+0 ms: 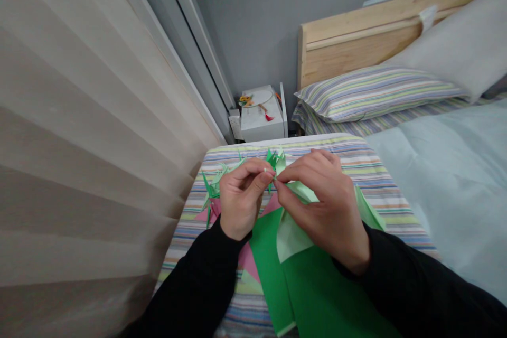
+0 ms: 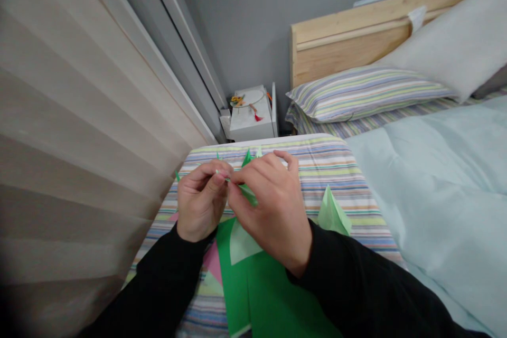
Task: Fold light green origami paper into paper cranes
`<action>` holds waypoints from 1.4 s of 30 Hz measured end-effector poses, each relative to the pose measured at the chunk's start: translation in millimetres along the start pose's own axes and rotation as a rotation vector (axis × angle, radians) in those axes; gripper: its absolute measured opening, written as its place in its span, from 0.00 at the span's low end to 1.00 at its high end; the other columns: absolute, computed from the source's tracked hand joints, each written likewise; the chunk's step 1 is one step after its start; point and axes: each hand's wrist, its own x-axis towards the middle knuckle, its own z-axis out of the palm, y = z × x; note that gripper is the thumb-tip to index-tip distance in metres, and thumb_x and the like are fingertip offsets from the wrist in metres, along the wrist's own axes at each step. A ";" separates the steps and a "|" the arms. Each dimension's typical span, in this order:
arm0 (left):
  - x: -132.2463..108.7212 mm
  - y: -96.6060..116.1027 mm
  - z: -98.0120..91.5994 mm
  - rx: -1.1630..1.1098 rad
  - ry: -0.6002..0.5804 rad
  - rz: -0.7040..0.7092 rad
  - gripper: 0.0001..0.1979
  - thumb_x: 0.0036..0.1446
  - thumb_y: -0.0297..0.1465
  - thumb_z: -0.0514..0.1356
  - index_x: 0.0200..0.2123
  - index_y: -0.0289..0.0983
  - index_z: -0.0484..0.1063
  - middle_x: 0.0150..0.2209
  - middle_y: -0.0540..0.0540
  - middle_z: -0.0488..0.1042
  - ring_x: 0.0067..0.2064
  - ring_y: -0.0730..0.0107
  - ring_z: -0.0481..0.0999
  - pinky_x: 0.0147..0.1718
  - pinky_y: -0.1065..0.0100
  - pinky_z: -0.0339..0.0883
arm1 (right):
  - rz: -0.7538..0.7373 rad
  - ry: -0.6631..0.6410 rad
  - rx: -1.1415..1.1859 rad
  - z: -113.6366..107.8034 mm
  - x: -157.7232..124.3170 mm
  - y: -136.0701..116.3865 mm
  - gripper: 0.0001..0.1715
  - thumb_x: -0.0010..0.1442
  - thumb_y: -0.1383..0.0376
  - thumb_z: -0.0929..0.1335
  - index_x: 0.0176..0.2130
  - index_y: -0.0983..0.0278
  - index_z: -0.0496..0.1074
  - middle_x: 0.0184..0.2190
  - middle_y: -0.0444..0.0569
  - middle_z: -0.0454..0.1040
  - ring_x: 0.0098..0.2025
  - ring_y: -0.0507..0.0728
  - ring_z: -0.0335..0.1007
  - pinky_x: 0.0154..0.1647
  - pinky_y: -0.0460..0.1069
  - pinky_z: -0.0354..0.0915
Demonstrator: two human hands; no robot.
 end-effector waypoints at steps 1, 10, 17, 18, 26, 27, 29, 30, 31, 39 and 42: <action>0.0 0.4 0.3 0.000 -0.004 0.000 0.06 0.54 0.35 0.73 0.29 0.40 0.82 0.30 0.49 0.78 0.35 0.71 0.75 0.39 0.69 0.69 | 0.002 0.003 0.001 0.1 -0.1 0.0 0.07 0.62 0.72 0.71 0.32 0.63 0.73 0.29 0.44 0.78 0.36 0.57 0.74 0.54 0.62 0.62; 0.8 1.3 0.8 -0.001 -0.027 0.015 0.05 0.53 0.32 0.73 0.29 0.40 0.82 0.28 0.49 0.76 0.33 0.71 0.74 0.38 0.68 0.68 | 0.000 0.027 -0.003 -0.8 -0.7 -1.5 0.06 0.60 0.72 0.72 0.34 0.63 0.72 0.31 0.44 0.79 0.37 0.57 0.75 0.56 0.63 0.62; 1.6 3.9 3.9 -0.006 -0.006 -0.023 0.11 0.49 0.38 0.76 0.26 0.39 0.81 0.26 0.49 0.75 0.32 0.71 0.73 0.35 0.68 0.67 | -0.008 0.019 -0.008 -2.5 0.5 -3.9 0.07 0.61 0.72 0.71 0.32 0.61 0.71 0.30 0.42 0.79 0.36 0.55 0.75 0.60 0.63 0.61; 1.5 4.1 3.9 -0.012 -0.011 -0.026 0.11 0.49 0.38 0.76 0.26 0.39 0.81 0.26 0.49 0.75 0.32 0.71 0.73 0.35 0.68 0.67 | -0.010 0.022 -0.007 -2.4 0.4 -3.9 0.07 0.61 0.72 0.70 0.32 0.61 0.71 0.30 0.42 0.79 0.35 0.54 0.75 0.60 0.63 0.60; -0.1 2.4 2.1 -0.020 -0.022 -0.030 0.07 0.52 0.35 0.74 0.28 0.39 0.82 0.28 0.49 0.76 0.32 0.71 0.73 0.35 0.69 0.68 | -0.011 0.028 -0.018 -1.7 0.6 -4.3 0.08 0.61 0.72 0.71 0.31 0.62 0.70 0.29 0.42 0.78 0.34 0.54 0.76 0.60 0.63 0.61; 0.1 2.3 2.0 -0.019 -0.025 -0.024 0.07 0.52 0.35 0.74 0.28 0.39 0.82 0.28 0.49 0.76 0.32 0.72 0.73 0.36 0.69 0.68 | -0.011 0.030 -0.019 -1.6 0.6 -4.3 0.08 0.61 0.72 0.71 0.31 0.62 0.70 0.29 0.42 0.78 0.34 0.54 0.76 0.60 0.63 0.61; 0.4 2.6 2.1 -0.017 -0.031 -0.011 0.07 0.52 0.34 0.74 0.29 0.39 0.82 0.28 0.49 0.75 0.32 0.72 0.73 0.36 0.69 0.68 | -0.012 0.036 -0.018 -1.5 0.6 -4.2 0.08 0.61 0.73 0.71 0.31 0.62 0.70 0.28 0.42 0.78 0.34 0.54 0.76 0.60 0.63 0.61; 0.6 2.8 2.2 -0.016 -0.030 -0.004 0.07 0.52 0.34 0.74 0.28 0.39 0.82 0.27 0.49 0.75 0.32 0.72 0.73 0.36 0.68 0.68 | -0.012 0.037 -0.017 -1.4 0.6 -4.2 0.08 0.61 0.73 0.71 0.31 0.62 0.70 0.28 0.42 0.78 0.34 0.54 0.76 0.60 0.63 0.61; 0.7 2.9 2.5 -0.014 -0.027 -0.001 0.07 0.52 0.34 0.74 0.28 0.39 0.82 0.27 0.49 0.75 0.32 0.71 0.73 0.36 0.68 0.68 | -0.011 0.037 -0.017 -1.4 0.5 -4.1 0.08 0.61 0.73 0.71 0.31 0.62 0.70 0.28 0.42 0.78 0.34 0.54 0.75 0.60 0.63 0.61; 1.3 2.2 3.2 -0.022 0.006 0.009 0.06 0.50 0.34 0.75 0.28 0.40 0.82 0.28 0.49 0.76 0.32 0.71 0.74 0.36 0.68 0.69 | -0.004 0.028 -0.019 -1.3 -0.1 -4.0 0.08 0.62 0.72 0.70 0.31 0.61 0.70 0.28 0.41 0.78 0.33 0.53 0.75 0.61 0.62 0.60; 1.1 2.3 3.2 -0.012 0.012 0.009 0.06 0.51 0.34 0.75 0.28 0.40 0.82 0.28 0.49 0.76 0.33 0.71 0.74 0.36 0.68 0.69 | -0.001 0.025 -0.025 -1.1 -0.3 -3.8 0.08 0.62 0.71 0.70 0.31 0.61 0.70 0.28 0.41 0.78 0.34 0.53 0.75 0.61 0.62 0.60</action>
